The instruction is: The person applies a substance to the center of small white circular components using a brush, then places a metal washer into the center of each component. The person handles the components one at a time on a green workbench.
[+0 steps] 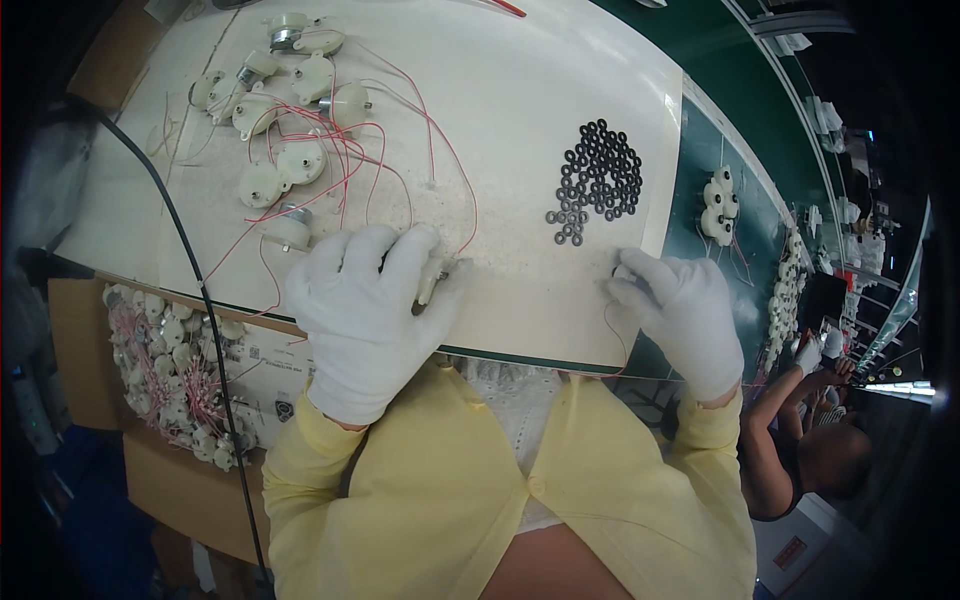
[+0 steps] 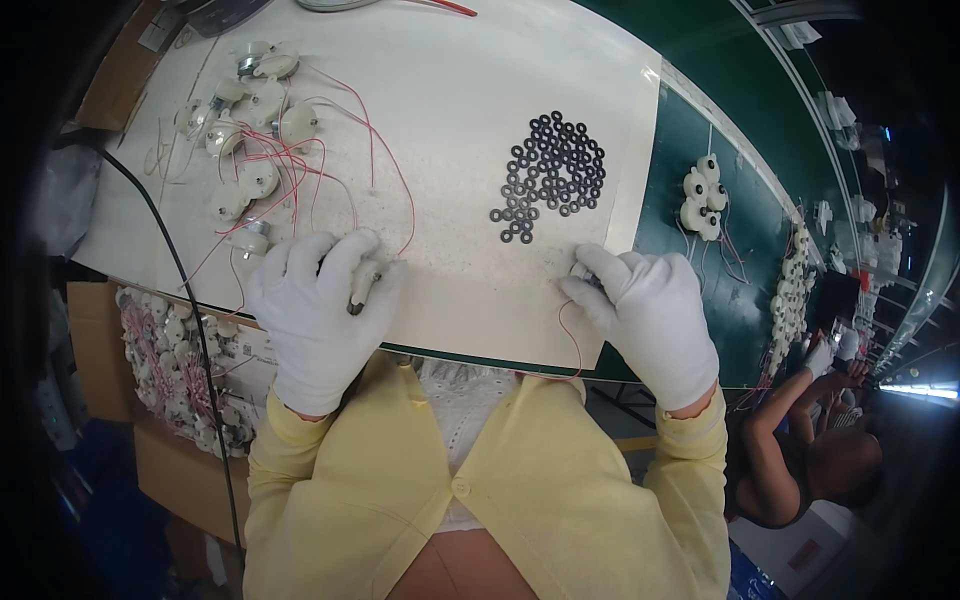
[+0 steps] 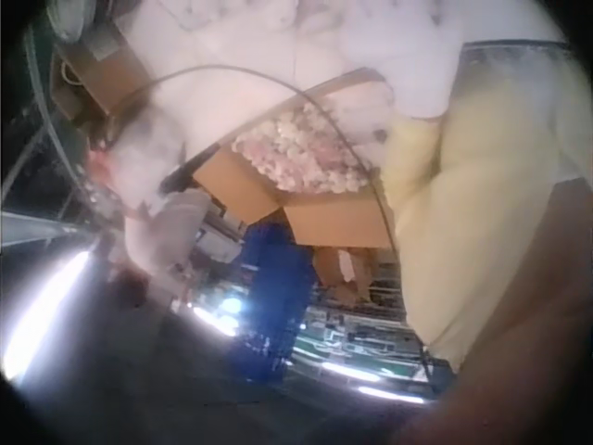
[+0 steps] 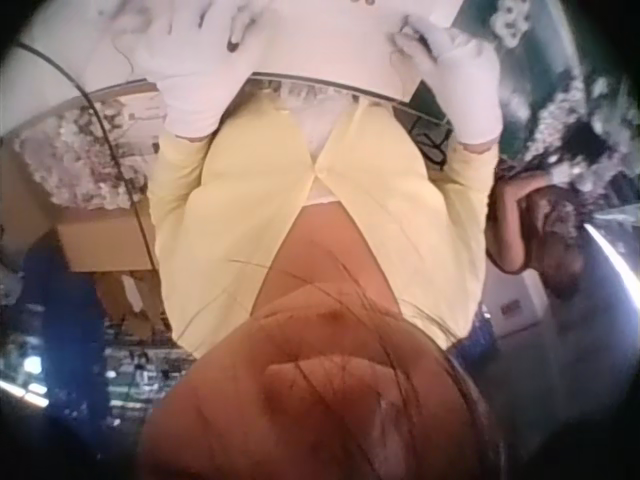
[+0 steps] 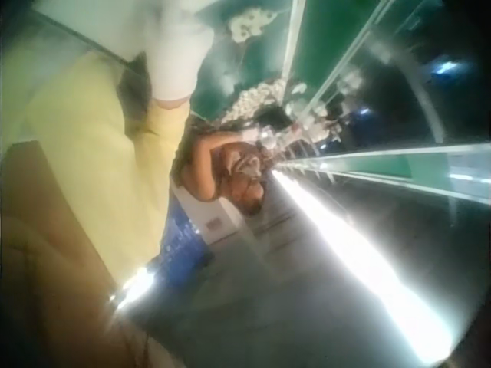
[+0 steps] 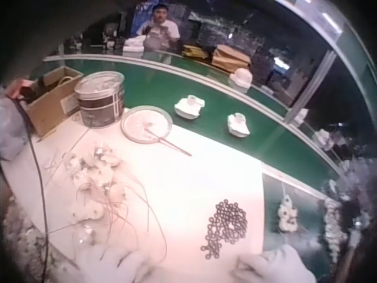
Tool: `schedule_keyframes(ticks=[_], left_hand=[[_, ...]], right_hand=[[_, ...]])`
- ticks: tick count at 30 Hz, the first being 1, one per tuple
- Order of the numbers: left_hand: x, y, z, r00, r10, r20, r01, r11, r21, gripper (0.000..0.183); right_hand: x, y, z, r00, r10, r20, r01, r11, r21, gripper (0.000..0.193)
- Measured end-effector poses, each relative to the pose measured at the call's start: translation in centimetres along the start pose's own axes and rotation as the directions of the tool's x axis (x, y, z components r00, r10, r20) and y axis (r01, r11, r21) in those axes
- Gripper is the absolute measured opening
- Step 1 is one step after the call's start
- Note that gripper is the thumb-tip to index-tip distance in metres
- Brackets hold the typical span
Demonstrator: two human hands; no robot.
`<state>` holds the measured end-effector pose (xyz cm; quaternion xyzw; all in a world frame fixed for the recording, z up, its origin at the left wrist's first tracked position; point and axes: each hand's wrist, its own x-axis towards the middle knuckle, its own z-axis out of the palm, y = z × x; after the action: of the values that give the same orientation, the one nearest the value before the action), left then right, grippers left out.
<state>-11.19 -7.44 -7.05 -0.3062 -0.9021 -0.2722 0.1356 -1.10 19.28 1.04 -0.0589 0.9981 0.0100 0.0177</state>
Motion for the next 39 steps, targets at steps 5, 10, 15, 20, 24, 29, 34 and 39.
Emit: schedule_keyframes(ticks=[5, 10, 15, 20, 24, 29, 34, 39], left_hand=[[0.8, 0.2, 0.1, 0.994, 0.044, -0.097, -0.041, 0.999, 0.028, 0.028], [0.7, 0.1, 0.2, 0.993, 0.072, -0.096, -0.070, 0.997, 0.031, 0.031], [0.7, 0.1, 0.3, 0.990, 0.101, -0.095, -0.096, 0.994, 0.056, 0.034], [0.8, 0.5, 0.1, 0.992, 0.095, -0.078, -0.089, 0.994, 0.068, 0.033], [0.9, 0.7, 0.1, 0.993, 0.096, -0.073, -0.090, 0.992, 0.090, 0.032], [0.8, 0.8, 0.1, 0.993, 0.096, -0.070, -0.091, 0.993, 0.073, 0.032], [0.9, 0.8, 0.0, 0.991, 0.117, -0.065, -0.112, 0.990, 0.083, 0.032], [0.8, 0.7, -0.1, 0.985, 0.162, -0.056, -0.160, 0.986, 0.047, 0.035]], right_hand=[[0.1, -0.5, -0.2, 0.996, 0.023, 0.081, -0.016, 0.996, -0.085, 0.027], [-1.5, 0.9, 1.3, 0.987, 0.160, -0.032, -0.149, 0.963, 0.223, 0.021], [-4.4, 3.8, 2.2, 0.955, 0.296, -0.015, -0.294, 0.952, 0.079, 0.020], [-6.7, 5.4, 1.5, 0.772, 0.625, -0.119, -0.561, 0.757, 0.336, 0.022], [-5.9, 3.3, 0.5, 0.820, 0.564, -0.104, -0.488, 0.782, 0.388, 0.028], [-5.2, 2.4, 2.2, 0.904, 0.302, -0.301, -0.289, 0.953, 0.090, 0.028], [-5.5, 5.5, 2.7, 0.832, 0.420, -0.363, -0.420, 0.904, 0.085, 0.025], [-6.6, 7.5, 2.6, 0.809, 0.434, -0.397, -0.445, 0.893, 0.070, 0.015]])
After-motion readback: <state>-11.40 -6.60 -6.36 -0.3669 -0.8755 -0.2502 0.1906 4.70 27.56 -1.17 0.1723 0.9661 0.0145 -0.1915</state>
